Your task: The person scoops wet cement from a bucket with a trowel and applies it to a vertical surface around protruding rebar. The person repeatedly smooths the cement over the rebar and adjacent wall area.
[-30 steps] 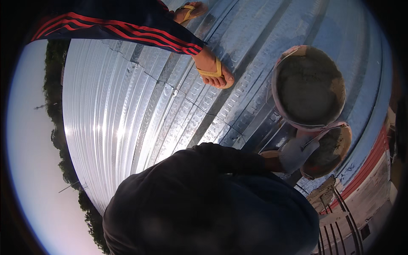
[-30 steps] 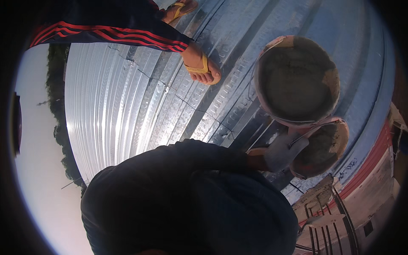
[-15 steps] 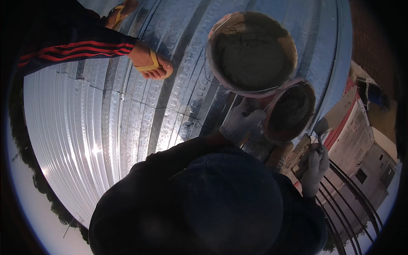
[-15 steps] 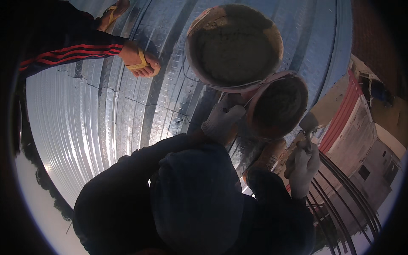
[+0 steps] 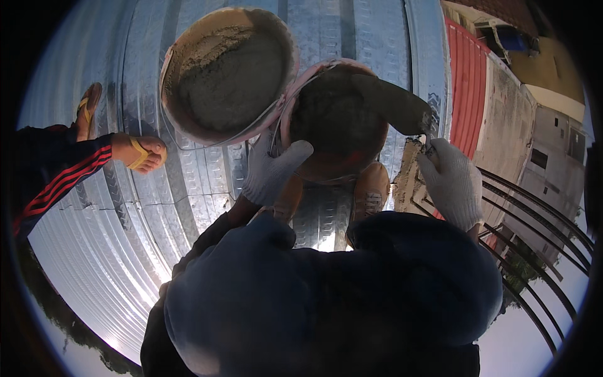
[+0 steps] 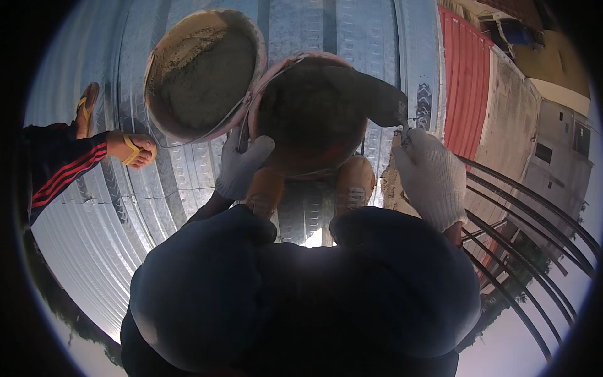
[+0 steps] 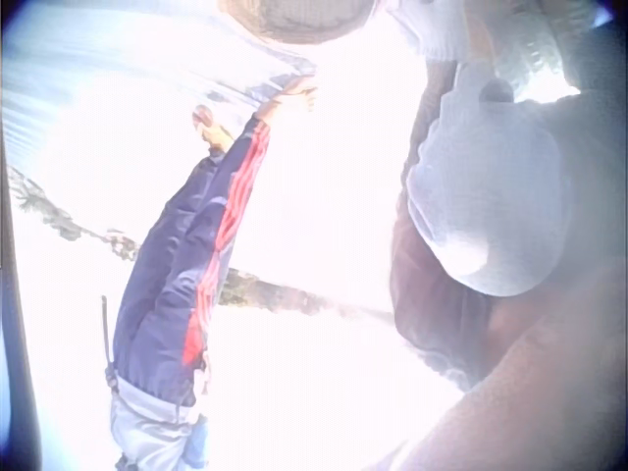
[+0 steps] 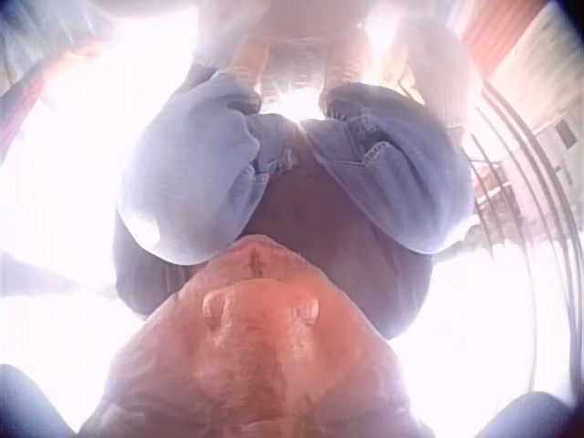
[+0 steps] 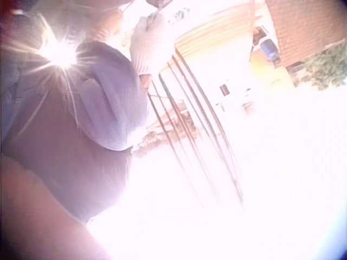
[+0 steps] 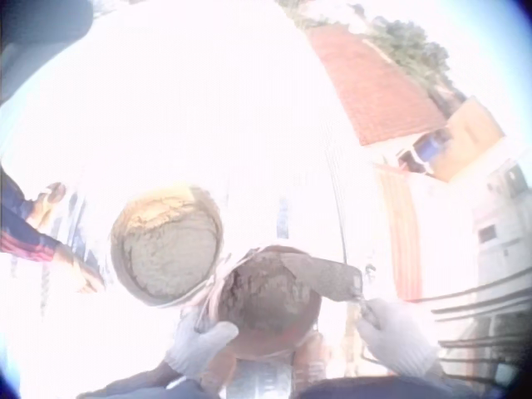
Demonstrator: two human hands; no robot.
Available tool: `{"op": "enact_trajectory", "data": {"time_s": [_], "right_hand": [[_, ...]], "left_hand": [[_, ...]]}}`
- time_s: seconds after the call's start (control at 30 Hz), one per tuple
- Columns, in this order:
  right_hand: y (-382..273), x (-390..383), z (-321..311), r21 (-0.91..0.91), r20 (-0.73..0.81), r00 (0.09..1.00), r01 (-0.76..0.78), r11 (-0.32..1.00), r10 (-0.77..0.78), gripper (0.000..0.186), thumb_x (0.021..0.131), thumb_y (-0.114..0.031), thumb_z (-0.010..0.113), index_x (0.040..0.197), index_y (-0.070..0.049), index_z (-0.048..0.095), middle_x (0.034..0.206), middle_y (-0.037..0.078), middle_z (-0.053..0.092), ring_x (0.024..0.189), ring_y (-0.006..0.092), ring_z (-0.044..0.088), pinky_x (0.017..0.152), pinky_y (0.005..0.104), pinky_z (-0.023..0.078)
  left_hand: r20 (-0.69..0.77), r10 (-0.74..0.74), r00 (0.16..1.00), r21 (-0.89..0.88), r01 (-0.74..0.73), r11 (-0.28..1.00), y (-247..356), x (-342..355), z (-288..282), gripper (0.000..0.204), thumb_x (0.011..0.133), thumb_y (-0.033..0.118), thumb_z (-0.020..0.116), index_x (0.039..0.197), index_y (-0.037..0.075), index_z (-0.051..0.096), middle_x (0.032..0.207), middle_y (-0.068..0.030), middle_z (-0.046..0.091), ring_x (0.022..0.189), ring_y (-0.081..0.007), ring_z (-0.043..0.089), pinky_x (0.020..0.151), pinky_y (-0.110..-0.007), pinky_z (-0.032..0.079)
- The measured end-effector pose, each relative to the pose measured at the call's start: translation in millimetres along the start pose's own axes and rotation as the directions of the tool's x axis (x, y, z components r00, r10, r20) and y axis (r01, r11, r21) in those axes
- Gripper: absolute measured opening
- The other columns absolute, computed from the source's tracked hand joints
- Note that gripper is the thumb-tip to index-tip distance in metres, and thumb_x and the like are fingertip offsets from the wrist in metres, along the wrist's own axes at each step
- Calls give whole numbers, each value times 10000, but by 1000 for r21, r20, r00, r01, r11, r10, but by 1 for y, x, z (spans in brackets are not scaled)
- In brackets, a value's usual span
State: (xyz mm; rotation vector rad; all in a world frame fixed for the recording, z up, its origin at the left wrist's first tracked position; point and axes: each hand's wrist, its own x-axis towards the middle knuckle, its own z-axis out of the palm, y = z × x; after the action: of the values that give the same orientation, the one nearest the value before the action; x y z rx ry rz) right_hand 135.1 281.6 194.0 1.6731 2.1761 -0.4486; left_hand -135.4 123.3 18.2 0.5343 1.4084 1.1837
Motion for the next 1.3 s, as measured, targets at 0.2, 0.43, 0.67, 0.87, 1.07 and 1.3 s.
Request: {"op": "enact_trajectory", "data": {"time_s": [0.2, 0.43, 0.67, 0.87, 1.07, 1.3], "right_hand": [[9, 43, 37, -66, 8, 989, 148, 987, -147, 271, 1062, -304, 673, 1157, -54, 718, 1009, 198, 780, 956, 411, 782, 847, 544, 615], [30, 43, 101, 289, 175, 954, 184, 939, -241, 345, 1049, -333, 671, 1126, -4, 746, 990, 236, 781, 994, 441, 779, 894, 564, 609], [29, 24, 125, 738, 113, 913, 188, 649, -393, 387, 1008, -350, 670, 1056, 27, 742, 985, 252, 764, 987, 447, 772, 924, 555, 601], [61, 11, 113, 824, 76, 943, 123, 553, -323, 384, 996, -364, 685, 1058, 8, 753, 966, 240, 768, 972, 431, 774, 908, 536, 597], [83, -14, 136, 919, 100, 986, -41, 393, -131, 385, 995, -359, 720, 1074, 16, 756, 926, 213, 782, 894, 340, 794, 831, 465, 607], [91, -28, 157, 993, 99, 979, -109, 48, 176, 311, 1013, -283, 731, 959, 23, 719, 779, 116, 717, 738, 188, 723, 682, 394, 597]], "left_hand": [[-22, -74, 997, 20, 75, 997, 11, 9, 24, 710, 1076, 282, 743, 1641, -72, 497, 1565, -180, 626, 1450, -242, 581, 1243, -390, 428], [96, 109, 989, 233, -129, 964, 21, 15, 59, 652, 1102, 227, 702, 1647, -59, 487, 1492, -131, 650, 1329, -193, 616, 1149, -374, 495], [308, 71, 949, 642, -262, 720, 85, 53, 54, 567, 1146, 220, 643, 1640, -31, 519, 1478, -106, 653, 1334, -186, 603, 1174, -352, 462], [336, -228, 914, 699, -79, 710, 136, 88, 45, 674, 1173, 410, 616, 1692, 2, 480, 1520, -137, 657, 1385, -191, 573, 1207, -358, 434], [246, -267, 932, 792, -34, 610, 156, 112, 68, 645, 1179, 431, 612, 1641, -14, 548, 1484, -109, 673, 1347, -182, 596, 1172, -346, 457], [62, -64, 996, 599, 14, 800, 111, 124, 22, 524, 1179, 435, 616, 1422, -23, 690, 1293, -56, 697, 1175, -143, 619, 1022, -336, 522]]}}
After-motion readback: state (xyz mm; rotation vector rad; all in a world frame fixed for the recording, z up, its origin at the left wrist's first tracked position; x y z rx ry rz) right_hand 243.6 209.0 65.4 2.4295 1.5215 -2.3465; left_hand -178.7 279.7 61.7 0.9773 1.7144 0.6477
